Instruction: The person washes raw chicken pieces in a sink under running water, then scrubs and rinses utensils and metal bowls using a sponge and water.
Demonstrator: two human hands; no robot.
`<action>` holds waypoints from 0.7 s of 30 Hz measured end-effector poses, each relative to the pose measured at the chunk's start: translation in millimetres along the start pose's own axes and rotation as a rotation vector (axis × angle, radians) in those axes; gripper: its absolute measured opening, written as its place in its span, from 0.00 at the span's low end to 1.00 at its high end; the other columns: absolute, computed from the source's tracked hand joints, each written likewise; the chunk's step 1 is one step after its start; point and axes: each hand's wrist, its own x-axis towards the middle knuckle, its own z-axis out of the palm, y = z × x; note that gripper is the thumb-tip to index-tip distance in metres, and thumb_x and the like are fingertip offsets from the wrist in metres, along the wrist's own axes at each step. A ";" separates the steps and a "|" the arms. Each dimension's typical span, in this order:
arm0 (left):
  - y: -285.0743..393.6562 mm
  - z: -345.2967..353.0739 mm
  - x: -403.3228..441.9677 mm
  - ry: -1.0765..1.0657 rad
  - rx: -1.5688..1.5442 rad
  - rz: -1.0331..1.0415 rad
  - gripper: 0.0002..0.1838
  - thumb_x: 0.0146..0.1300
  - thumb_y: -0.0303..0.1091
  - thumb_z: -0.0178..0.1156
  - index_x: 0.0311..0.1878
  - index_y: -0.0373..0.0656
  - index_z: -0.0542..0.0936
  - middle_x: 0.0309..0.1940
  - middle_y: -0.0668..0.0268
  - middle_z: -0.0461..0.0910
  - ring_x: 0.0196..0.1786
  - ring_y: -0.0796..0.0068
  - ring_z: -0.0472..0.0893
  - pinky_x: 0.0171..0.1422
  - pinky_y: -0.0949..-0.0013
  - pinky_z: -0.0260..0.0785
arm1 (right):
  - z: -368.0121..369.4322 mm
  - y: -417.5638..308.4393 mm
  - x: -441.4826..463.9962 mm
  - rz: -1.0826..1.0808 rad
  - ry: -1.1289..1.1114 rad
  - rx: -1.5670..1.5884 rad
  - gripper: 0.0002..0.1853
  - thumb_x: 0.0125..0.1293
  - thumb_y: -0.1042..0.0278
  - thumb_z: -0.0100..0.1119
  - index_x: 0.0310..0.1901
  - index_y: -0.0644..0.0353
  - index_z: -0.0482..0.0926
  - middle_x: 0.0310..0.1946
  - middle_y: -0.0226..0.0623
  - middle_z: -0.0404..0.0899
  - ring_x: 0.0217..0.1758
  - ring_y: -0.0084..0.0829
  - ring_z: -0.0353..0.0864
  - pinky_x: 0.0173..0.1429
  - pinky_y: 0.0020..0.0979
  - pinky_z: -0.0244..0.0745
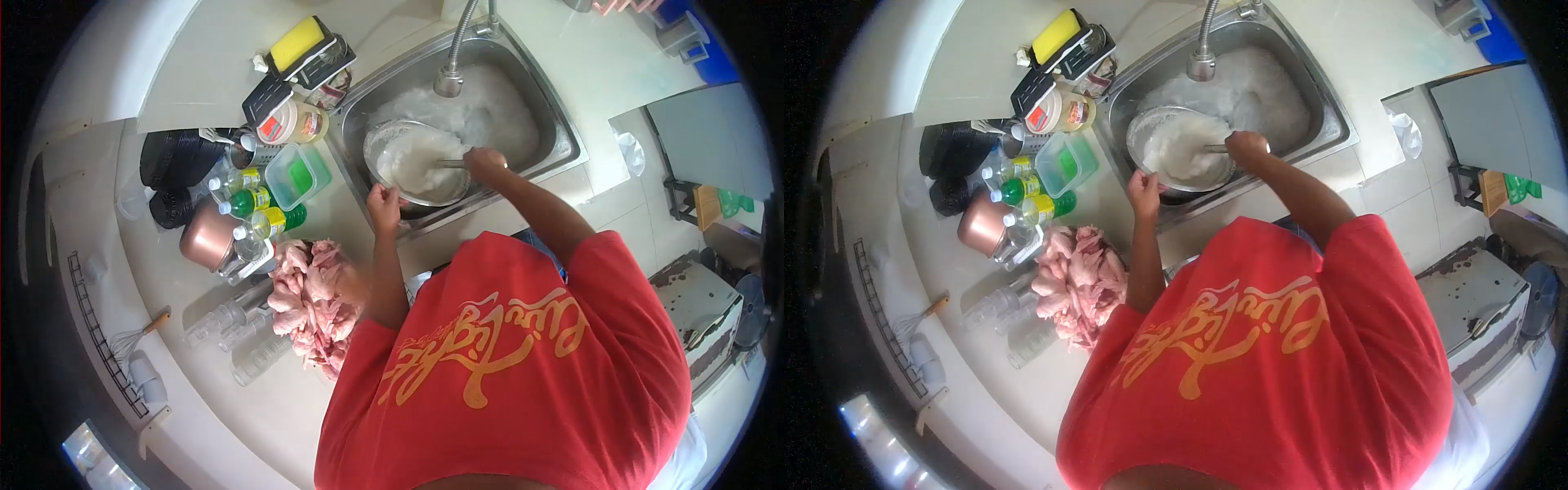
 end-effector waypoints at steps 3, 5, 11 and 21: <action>-4.7 2.2 1.2 -0.013 0.050 0.018 0.12 0.61 0.24 0.59 0.27 0.39 0.65 0.21 0.67 0.73 0.21 0.77 0.78 0.25 0.71 0.76 | 14.4 -11.3 12.4 -0.054 -0.047 0.048 0.13 0.65 0.64 0.53 0.42 0.60 0.85 0.44 0.45 0.84 0.49 0.43 0.85 0.47 0.43 0.82; 1.4 3.0 2.0 -0.011 0.092 0.007 0.09 0.61 0.24 0.57 0.29 0.38 0.67 0.23 0.65 0.74 0.22 0.76 0.78 0.28 0.70 0.77 | 15.3 -12.1 10.9 -0.103 -0.104 0.048 0.13 0.65 0.62 0.54 0.44 0.57 0.84 0.45 0.44 0.84 0.49 0.43 0.84 0.48 0.43 0.81; -8.2 -3.6 -1.0 -0.027 0.128 0.028 0.10 0.60 0.24 0.58 0.27 0.38 0.66 0.22 0.66 0.73 0.21 0.77 0.77 0.28 0.70 0.76 | 3.8 23.5 1.0 -0.049 -0.132 -0.071 0.13 0.66 0.63 0.54 0.46 0.58 0.84 0.46 0.43 0.84 0.50 0.43 0.84 0.50 0.43 0.81; -11.0 -5.5 0.7 -0.047 0.140 0.036 0.09 0.61 0.24 0.59 0.29 0.38 0.68 0.23 0.66 0.74 0.22 0.77 0.78 0.28 0.71 0.76 | -3.3 23.8 -10.9 -0.149 -0.141 -0.074 0.11 0.64 0.65 0.56 0.42 0.56 0.85 0.44 0.44 0.85 0.48 0.42 0.85 0.49 0.44 0.81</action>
